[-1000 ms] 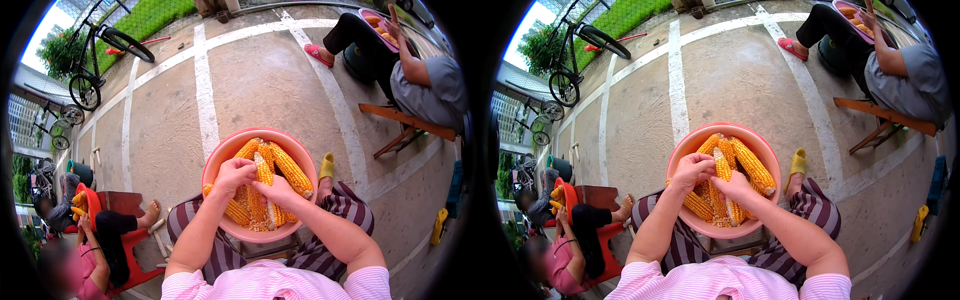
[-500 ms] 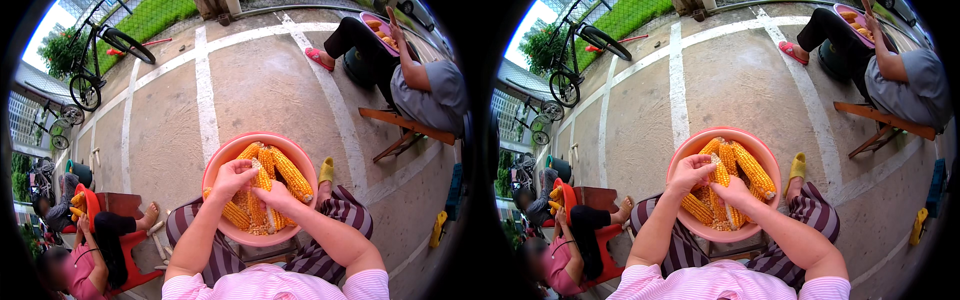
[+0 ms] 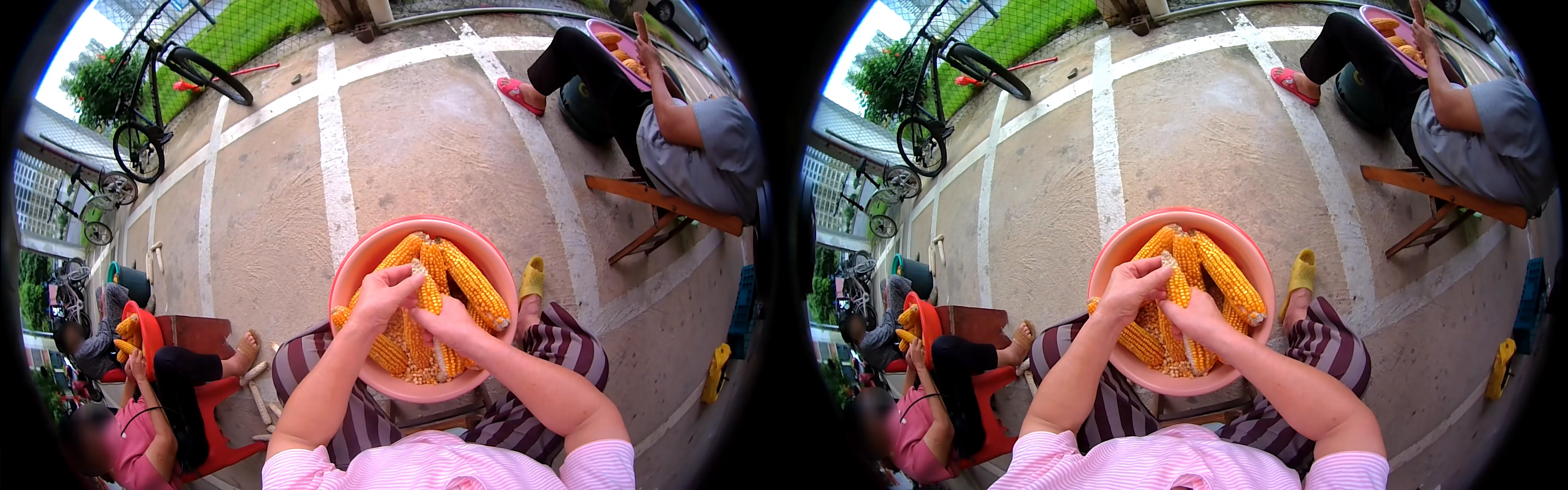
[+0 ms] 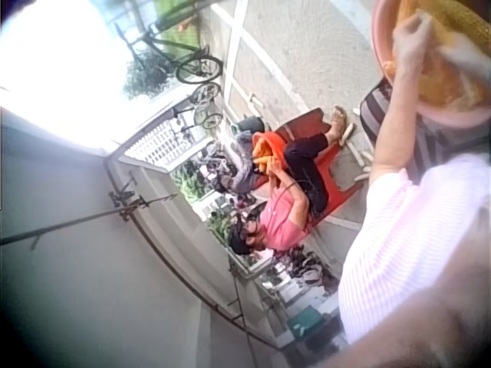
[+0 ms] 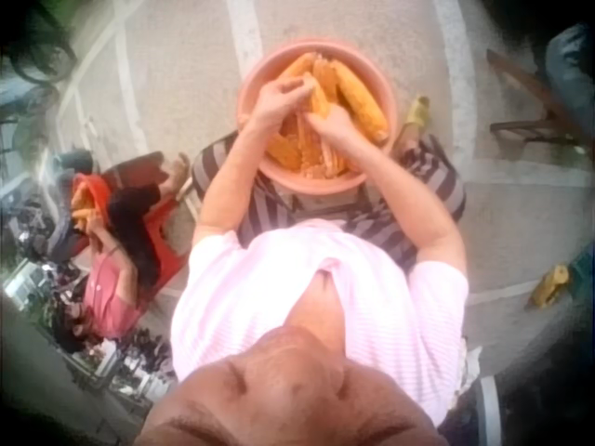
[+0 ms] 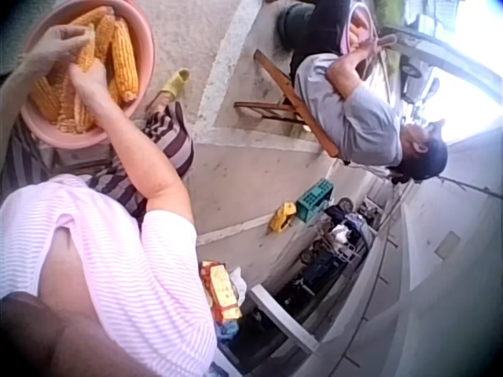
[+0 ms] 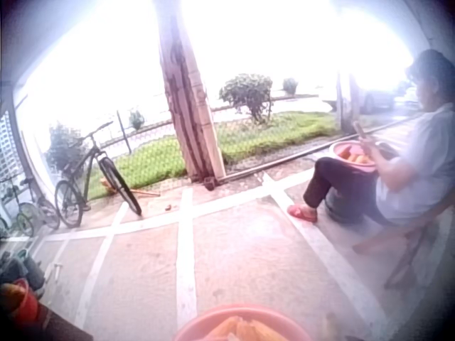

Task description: The person sits on the ground and removes corn kernels from cobs by hand, dropping the kernels into a pink basin. The person handles multiple corn cobs, rotating them to strip the kernels off the cob.

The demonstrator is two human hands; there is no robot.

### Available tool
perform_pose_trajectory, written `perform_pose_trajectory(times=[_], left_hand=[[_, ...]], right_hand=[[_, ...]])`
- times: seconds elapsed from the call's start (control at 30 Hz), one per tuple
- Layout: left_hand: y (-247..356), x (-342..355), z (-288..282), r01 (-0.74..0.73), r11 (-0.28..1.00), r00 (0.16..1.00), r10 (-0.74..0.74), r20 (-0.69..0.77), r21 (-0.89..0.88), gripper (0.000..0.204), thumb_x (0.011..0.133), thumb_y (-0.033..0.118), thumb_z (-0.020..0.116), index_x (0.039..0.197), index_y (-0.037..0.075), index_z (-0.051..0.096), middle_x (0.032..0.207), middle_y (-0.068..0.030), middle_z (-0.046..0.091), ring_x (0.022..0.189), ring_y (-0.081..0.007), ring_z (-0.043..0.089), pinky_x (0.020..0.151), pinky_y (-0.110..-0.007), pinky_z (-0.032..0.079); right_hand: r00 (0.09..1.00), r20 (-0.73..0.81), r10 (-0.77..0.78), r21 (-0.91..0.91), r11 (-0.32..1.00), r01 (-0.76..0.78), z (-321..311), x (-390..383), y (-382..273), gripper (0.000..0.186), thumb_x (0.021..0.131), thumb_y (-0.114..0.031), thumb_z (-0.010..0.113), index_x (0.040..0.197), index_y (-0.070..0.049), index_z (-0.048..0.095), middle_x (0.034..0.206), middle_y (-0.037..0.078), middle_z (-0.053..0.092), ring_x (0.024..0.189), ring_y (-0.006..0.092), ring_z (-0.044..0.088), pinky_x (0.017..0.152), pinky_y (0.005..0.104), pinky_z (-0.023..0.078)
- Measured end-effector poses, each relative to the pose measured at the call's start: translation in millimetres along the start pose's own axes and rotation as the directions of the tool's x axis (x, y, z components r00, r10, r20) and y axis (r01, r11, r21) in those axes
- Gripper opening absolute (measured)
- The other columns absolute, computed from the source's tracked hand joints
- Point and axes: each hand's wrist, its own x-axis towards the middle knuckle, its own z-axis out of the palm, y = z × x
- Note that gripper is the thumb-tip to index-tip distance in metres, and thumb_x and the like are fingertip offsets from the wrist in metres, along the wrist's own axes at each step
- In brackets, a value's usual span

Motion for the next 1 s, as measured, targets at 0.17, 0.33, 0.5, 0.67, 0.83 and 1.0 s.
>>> perform_pose_trajectory(times=[0.17, 0.33, 0.5, 0.67, 0.83, 1.0], left_hand=[[2, -2, 1, 0.037, 0.989, 0.994, -0.021, 0.11, -0.141, 0.037, 0.092, 0.013, 0.074, 0.124, -0.001, 0.065, 0.094, -0.002, 0.07, 0.073, -0.0079, 0.065, 0.067, -0.022, 0.056], [-5, -1, -1, 0.018, 0.981, 0.998, -0.007, 0.059, -0.195, 0.037, 0.094, 0.011, 0.07, 0.127, -0.002, 0.063, 0.097, -0.0023, 0.07, 0.078, -0.0082, 0.064, 0.068, -0.023, 0.055], [-4, 1, -5, 0.029, 0.986, 0.997, -0.017, 0.076, -0.162, 0.037, 0.094, 0.009, 0.069, 0.128, -0.003, 0.061, 0.096, -0.0033, 0.069, 0.077, -0.0088, 0.065, 0.069, -0.023, 0.056], [5, 0, -4, 0.054, 0.993, 0.998, -0.051, 0.034, -0.108, 0.036, 0.093, 0.009, 0.069, 0.125, -0.002, 0.059, 0.093, -0.0035, 0.067, 0.075, -0.0098, 0.065, 0.068, -0.025, 0.059], [14, -2, -2, 0.038, 0.996, 0.999, -0.038, 0.006, -0.075, 0.032, 0.09, 0.007, 0.07, 0.119, -0.001, 0.058, 0.09, -0.003, 0.066, 0.074, -0.0088, 0.064, 0.065, -0.024, 0.058], [19, -2, -1, 0.028, 0.997, 1.0, -0.029, -0.009, -0.071, 0.029, 0.09, 0.007, 0.069, 0.117, 0.0, 0.06, 0.089, -0.0025, 0.066, 0.072, -0.0085, 0.064, 0.062, -0.023, 0.058]], right_hand=[[1.0, 0.004, -0.015, -0.023, 1.0, 0.016, -1, -1, 2, 0.021, 0.094, -0.021, 0.061, 0.104, -0.003, 0.062, 0.07, 0.005, 0.063, 0.056, 0.0152, 0.061, 0.054, 0.0314, 0.051], [0.999, -0.032, -0.04, -0.025, 0.999, 0.039, 2, -2, -1, 0.018, 0.094, -0.02, 0.061, 0.101, -0.003, 0.062, 0.068, 0.005, 0.062, 0.055, 0.0148, 0.061, 0.052, 0.0316, 0.05], [1.0, 0.03, 0.003, 0.107, 0.994, -0.006, -1, -1, -2, 0.018, 0.094, -0.022, 0.063, 0.095, -0.004, 0.061, 0.066, 0.003, 0.059, 0.053, 0.0129, 0.058, 0.051, 0.0296, 0.048], [0.991, 0.096, 0.095, 0.176, 0.978, -0.111, -3, -6, -13, 0.02, 0.094, -0.023, 0.065, 0.094, -0.004, 0.06, 0.068, 0.001, 0.058, 0.055, 0.0124, 0.058, 0.051, 0.0279, 0.048], [0.996, 0.064, 0.068, 0.149, 0.986, -0.076, -3, -8, -15, 0.024, 0.095, -0.024, 0.064, 0.107, -0.004, 0.057, 0.074, 0.003, 0.058, 0.06, 0.0128, 0.059, 0.054, 0.0281, 0.05], [0.999, 0.031, -0.019, 0.132, 0.991, 0.015, -1, -7, -9, 0.03, 0.099, -0.029, 0.061, 0.115, -0.003, 0.056, 0.082, 0.003, 0.059, 0.065, 0.0123, 0.06, 0.057, 0.0286, 0.053]])
